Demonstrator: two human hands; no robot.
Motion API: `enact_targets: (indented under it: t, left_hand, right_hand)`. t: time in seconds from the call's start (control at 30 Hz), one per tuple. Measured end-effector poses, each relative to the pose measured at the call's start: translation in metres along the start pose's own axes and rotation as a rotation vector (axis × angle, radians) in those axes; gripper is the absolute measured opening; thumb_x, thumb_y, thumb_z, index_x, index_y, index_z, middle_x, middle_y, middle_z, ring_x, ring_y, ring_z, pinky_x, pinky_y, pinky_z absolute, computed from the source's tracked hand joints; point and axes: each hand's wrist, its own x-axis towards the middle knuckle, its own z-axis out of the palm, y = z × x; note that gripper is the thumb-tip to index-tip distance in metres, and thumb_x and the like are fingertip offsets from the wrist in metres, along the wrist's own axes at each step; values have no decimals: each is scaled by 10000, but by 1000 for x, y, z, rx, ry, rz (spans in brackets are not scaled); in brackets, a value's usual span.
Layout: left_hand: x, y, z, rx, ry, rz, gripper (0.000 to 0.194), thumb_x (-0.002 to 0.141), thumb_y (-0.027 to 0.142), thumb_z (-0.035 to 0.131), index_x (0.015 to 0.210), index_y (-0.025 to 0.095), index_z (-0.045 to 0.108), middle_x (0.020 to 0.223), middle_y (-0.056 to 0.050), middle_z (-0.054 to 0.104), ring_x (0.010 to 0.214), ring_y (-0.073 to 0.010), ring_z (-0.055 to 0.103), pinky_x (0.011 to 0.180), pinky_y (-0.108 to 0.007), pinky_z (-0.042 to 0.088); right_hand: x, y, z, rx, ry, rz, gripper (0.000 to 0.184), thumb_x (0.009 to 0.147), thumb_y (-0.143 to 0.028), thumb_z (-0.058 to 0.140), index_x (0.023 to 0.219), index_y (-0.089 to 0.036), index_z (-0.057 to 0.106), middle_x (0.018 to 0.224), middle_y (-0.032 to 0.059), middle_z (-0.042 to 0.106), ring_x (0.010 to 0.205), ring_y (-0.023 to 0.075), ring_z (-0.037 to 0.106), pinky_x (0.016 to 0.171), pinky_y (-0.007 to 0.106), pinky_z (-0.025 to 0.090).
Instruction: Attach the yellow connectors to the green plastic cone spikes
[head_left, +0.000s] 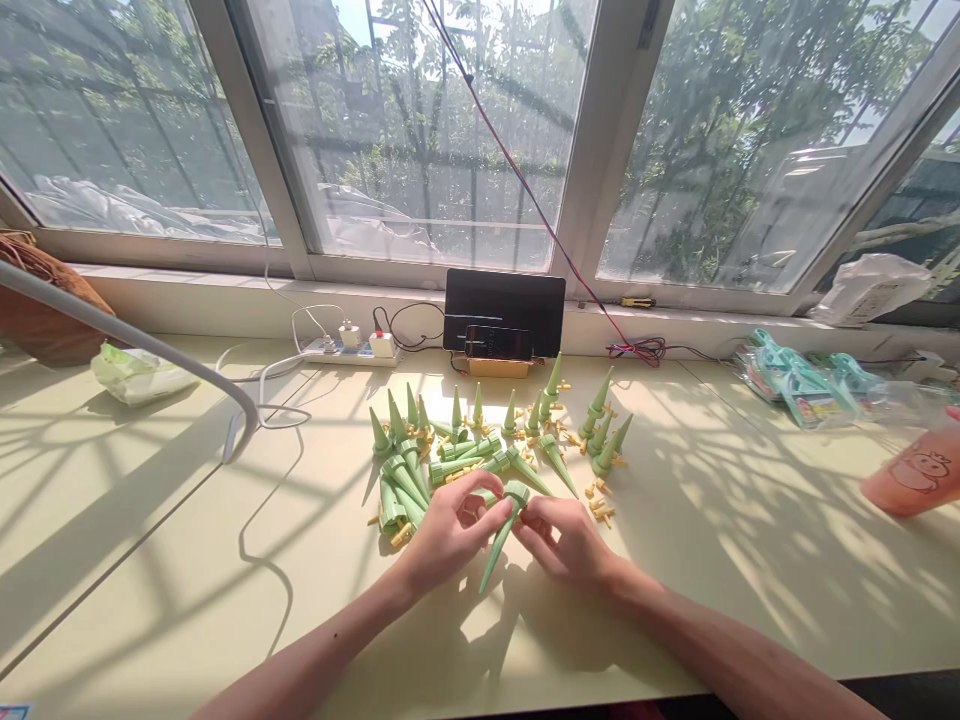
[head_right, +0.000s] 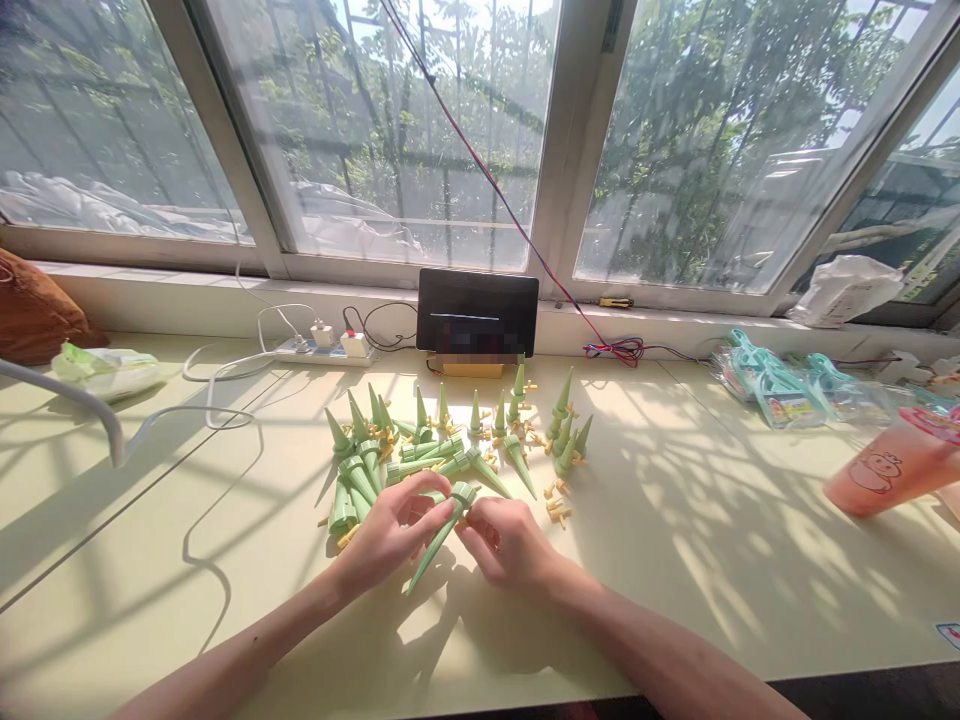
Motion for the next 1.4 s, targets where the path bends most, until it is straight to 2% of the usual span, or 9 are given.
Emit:
enact_targets:
  t: [0.23,0.73,0.93,1.07,1.2,1.3,1.4]
  left_hand:
    - [1,-3,-3,2,3,-8,350,865,471,663,1017,156,641,637,30,557,515,-121,559,443,-221,450]
    - [3,-2,-5,-41,-22,-59,356,852,478,670,1014,162,648,603,39,549,471,-116,545,456,-228,407]
    - [2,0,-6,-53,-50,-68,375,862,486,657,1038,155,646,615,29,557,469,-122,544,452,-232,408]
    - [3,-1,-6,-69,-63,-79,390,859,491,656,1051,152,648,719,-12,618,478,-118,552,424,-223,404]
    - [3,-1,-6,-77,-72,-76,403,863,492,651,1066,144,656,917,-71,665,479,-93,551,417,-217,420]
    - [3,-2,-6,-78,-76,-72,418,866,503,645,1074,141,660,1076,-108,646,478,-75,553,406,-216,427]
    - [3,-4,-7,-81,-82,-68,426,873,511,635,1086,143,660,1138,-116,622,471,-61,548,397,-209,426]
  right_hand:
    - [3,-5,-4,39,14,12,271,915,-235,556,665,-212,456,581,0,516,507,134,455,494,262,357]
    - [6,-7,-7,235,-35,261,246,893,-339,631,710,-182,584,605,-13,539,545,126,472,531,257,377]
    - [6,-2,-6,357,-54,361,282,859,-390,684,702,-178,585,597,-23,518,482,106,466,468,239,373]
    - [6,0,-6,452,-75,420,300,848,-408,705,701,-181,575,560,-42,499,429,93,463,416,223,371]
    - [5,2,-6,511,-97,462,288,856,-397,709,716,-182,578,506,-60,486,392,88,455,398,215,361]
    - [6,3,-6,554,-117,485,302,849,-409,722,722,-180,573,464,-74,482,365,85,456,390,205,352]
    - [7,3,-7,607,-131,511,345,838,-441,735,704,-181,552,431,-85,472,345,79,447,383,194,347]
